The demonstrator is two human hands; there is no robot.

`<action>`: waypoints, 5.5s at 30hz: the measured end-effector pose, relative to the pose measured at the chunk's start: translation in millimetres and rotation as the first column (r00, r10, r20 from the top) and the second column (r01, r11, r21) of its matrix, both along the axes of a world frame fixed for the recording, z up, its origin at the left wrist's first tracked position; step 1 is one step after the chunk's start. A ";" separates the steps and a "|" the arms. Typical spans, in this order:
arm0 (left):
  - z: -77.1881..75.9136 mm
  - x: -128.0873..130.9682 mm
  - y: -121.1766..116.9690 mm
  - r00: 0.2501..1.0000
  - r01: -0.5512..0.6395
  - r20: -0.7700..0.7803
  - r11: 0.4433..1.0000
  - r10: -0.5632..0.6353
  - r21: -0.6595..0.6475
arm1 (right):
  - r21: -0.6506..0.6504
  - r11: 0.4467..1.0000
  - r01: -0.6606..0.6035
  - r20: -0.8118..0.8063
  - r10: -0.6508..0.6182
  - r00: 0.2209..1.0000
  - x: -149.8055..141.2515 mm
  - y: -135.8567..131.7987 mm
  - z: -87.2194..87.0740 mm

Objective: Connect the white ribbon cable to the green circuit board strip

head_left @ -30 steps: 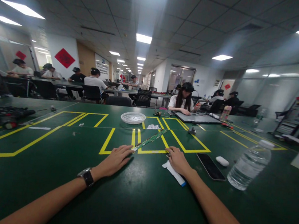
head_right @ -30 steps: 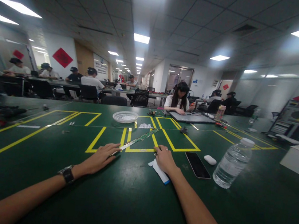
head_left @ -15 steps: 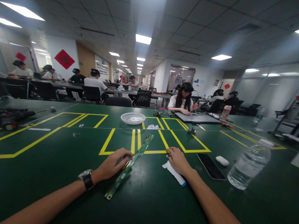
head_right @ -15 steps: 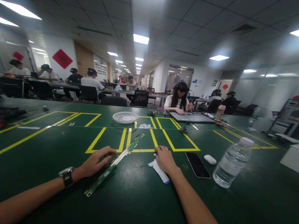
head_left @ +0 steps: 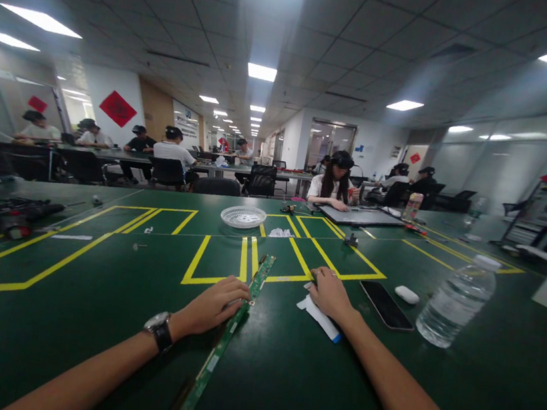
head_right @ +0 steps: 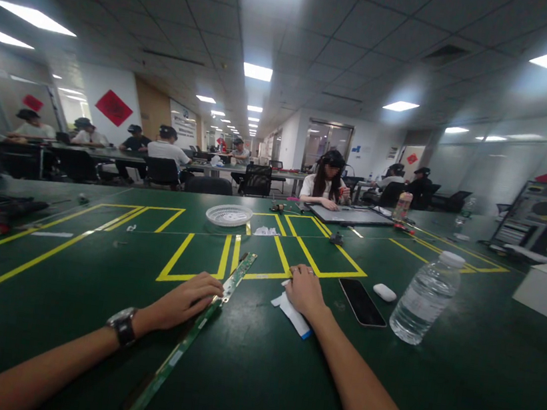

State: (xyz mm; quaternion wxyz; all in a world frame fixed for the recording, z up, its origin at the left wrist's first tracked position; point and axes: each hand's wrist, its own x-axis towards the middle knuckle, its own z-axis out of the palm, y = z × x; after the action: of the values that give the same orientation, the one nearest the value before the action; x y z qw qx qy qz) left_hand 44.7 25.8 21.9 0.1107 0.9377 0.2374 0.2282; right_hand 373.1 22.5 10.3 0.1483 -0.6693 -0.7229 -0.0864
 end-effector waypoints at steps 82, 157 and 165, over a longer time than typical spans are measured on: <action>-15.8 48.3 -29.8 0.784 0.157 0.347 0.377 0.514 -0.913 | -0.187 0.775 -0.604 -0.958 -0.008 0.286 -85.9 -38.8 13.7; -14.4 7.2 29.4 0.784 -0.323 0.337 0.806 0.521 -0.496 | 0.085 0.996 0.028 -0.112 -0.019 0.994 -9.0 -2.1 4.3; -12.8 3.6 34.1 0.707 -0.338 0.400 0.776 0.583 -0.533 | -0.001 0.966 -0.257 -0.043 0.257 0.966 -16.6 4.1 -3.6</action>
State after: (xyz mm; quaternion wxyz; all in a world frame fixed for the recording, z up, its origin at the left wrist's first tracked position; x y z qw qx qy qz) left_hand 48.3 59.9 9.1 0.3107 0.6929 0.4712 0.4488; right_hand 356.5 26.6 6.7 0.1714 -0.5722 -0.8005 -0.0496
